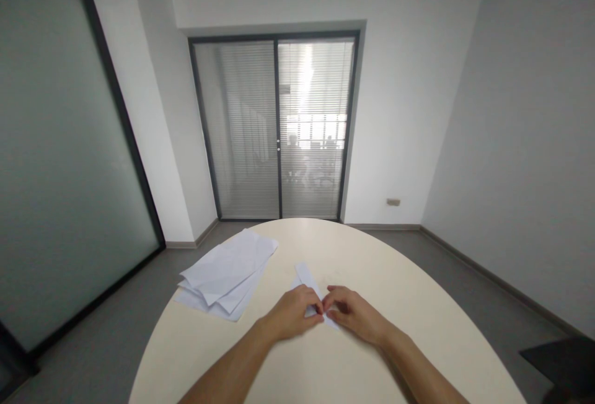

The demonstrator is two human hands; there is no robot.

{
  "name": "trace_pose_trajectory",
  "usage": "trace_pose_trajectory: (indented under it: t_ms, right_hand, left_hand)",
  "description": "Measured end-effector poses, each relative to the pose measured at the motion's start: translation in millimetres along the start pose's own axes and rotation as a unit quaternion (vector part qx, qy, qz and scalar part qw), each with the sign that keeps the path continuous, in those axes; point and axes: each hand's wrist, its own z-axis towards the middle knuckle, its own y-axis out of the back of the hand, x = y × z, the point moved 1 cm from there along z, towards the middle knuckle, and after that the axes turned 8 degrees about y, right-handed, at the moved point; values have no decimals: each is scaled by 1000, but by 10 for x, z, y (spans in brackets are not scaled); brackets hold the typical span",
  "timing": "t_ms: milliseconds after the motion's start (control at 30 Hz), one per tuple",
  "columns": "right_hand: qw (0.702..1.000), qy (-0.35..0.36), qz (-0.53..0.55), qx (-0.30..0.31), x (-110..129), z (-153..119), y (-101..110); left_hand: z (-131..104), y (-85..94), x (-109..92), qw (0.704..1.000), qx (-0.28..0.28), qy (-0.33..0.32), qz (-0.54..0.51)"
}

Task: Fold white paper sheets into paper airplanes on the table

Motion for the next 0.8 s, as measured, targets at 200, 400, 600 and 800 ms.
trace_pose_trajectory:
  t_ms: [200, 400, 600, 800]
  right_hand:
    - [999, 24, -47, 11, -106, -28, -1]
    - [999, 16, -44, -10, -100, -87, 15]
    - [999, -1, -42, 7, -51, -102, 46]
    - [999, 11, -41, 18, -73, -104, 26]
  left_hand:
    - [6, 22, 6, 998, -8, 10, 57]
    - [-14, 23, -26, 993, -39, -25, 111]
    - [-12, 21, -37, 994, -37, -9, 102]
    - [22, 10, -11, 994, -40, 33, 97]
